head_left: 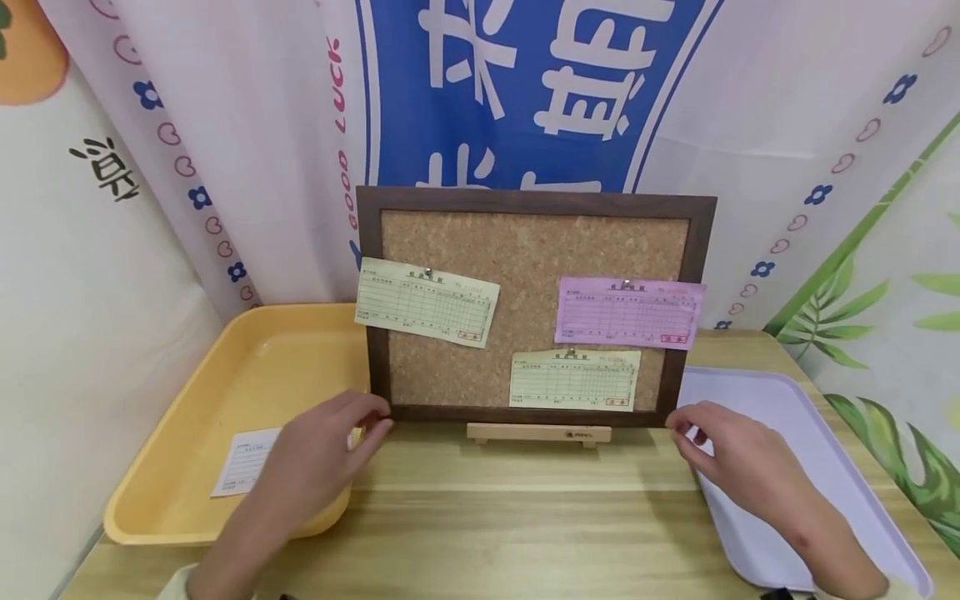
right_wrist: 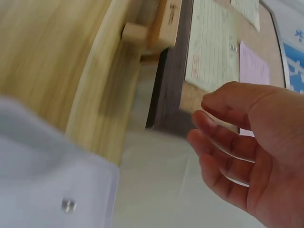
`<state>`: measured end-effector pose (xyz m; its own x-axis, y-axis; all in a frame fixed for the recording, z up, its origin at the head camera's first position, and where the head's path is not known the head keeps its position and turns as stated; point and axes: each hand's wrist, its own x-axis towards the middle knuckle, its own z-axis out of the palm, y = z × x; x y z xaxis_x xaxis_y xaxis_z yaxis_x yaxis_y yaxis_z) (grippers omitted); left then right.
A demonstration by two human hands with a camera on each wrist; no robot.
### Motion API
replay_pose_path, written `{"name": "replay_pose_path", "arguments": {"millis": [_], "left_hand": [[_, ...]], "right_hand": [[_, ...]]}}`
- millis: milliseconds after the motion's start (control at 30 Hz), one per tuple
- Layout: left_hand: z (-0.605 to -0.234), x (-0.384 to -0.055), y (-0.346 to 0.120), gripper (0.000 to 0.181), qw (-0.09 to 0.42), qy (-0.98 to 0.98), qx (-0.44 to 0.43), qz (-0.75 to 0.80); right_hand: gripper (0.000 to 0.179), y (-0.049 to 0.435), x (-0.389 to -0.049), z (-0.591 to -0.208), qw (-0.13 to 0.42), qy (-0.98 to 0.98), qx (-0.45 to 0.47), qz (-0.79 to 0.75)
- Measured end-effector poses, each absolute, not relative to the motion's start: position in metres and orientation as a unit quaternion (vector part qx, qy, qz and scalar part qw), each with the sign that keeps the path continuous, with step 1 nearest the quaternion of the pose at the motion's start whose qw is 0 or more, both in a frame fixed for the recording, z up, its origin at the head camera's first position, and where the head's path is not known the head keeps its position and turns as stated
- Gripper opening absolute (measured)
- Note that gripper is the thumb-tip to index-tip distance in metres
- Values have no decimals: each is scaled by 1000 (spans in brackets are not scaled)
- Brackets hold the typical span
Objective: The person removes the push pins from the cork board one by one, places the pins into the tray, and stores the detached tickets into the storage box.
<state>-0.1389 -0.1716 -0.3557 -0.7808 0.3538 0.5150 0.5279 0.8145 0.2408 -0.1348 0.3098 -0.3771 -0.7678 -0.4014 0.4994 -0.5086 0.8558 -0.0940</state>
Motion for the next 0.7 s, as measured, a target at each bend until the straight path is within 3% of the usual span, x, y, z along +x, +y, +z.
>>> {"name": "replay_pose_path", "arguments": {"millis": [167, 533, 700], "left_hand": [[-360, -138, -136, 18, 239, -898, -296, -222], [-368, -151, -83, 32, 226, -895, -294, -249], [-371, -163, -68, 34, 260, -881, -306, -252]], "right_hand": [[31, 291, -141, -375, 289, -909, 273, 129], [27, 258, -157, -369, 304, -894, 282, 169], [27, 246, -165, -367, 314, -884, 292, 188]]}}
